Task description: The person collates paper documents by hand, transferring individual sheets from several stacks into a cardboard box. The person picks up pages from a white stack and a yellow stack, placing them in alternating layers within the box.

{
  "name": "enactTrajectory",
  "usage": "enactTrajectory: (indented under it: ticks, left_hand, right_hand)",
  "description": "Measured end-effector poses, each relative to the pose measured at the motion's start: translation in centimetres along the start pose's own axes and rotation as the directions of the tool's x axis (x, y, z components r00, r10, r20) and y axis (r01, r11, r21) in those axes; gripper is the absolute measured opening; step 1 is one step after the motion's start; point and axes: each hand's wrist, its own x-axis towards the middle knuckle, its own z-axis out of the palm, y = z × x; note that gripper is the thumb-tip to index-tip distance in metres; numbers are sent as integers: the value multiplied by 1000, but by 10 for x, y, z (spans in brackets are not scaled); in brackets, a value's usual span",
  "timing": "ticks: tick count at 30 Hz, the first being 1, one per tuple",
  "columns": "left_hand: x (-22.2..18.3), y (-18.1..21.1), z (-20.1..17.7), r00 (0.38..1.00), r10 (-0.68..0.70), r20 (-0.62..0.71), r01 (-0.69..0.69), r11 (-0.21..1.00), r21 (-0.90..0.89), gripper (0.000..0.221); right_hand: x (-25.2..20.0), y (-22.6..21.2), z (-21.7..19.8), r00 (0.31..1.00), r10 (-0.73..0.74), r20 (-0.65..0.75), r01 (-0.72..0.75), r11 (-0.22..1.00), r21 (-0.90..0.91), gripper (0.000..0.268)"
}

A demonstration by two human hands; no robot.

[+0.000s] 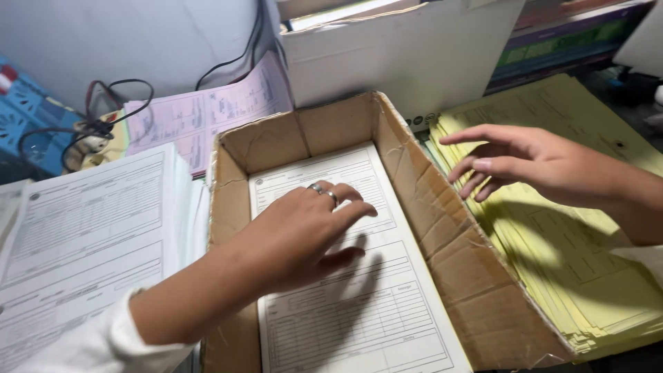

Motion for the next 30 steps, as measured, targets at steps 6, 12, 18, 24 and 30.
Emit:
enactTrajectory:
  ticks: [6,12,18,24,30]
  left_hand:
    - [33,35,-14,924,307,-229,-272,947,170,49]
    - [96,73,-3,873,412,-262,-406,910,81,33]
    - [155,100,-3,903,246,354,-242,969,-54,32]
    - [187,99,26,905,280,319,-315,947,64,35]
    - [198,104,54,911,411,16,-399,873,281,18]
  right_hand:
    - [-16,16,-32,973,103,-206,-230,480,-847,40]
    - [-10,23,-24,913,270,-304,-359,182,-915,58]
    - [-5,44,-45,956,193,-220,-278,367,-888,36]
    - [2,73,-75,995,100,-20,-87,732,-675,31]
    - [3,85,-95,982,74,174,-6,932,-362,30]
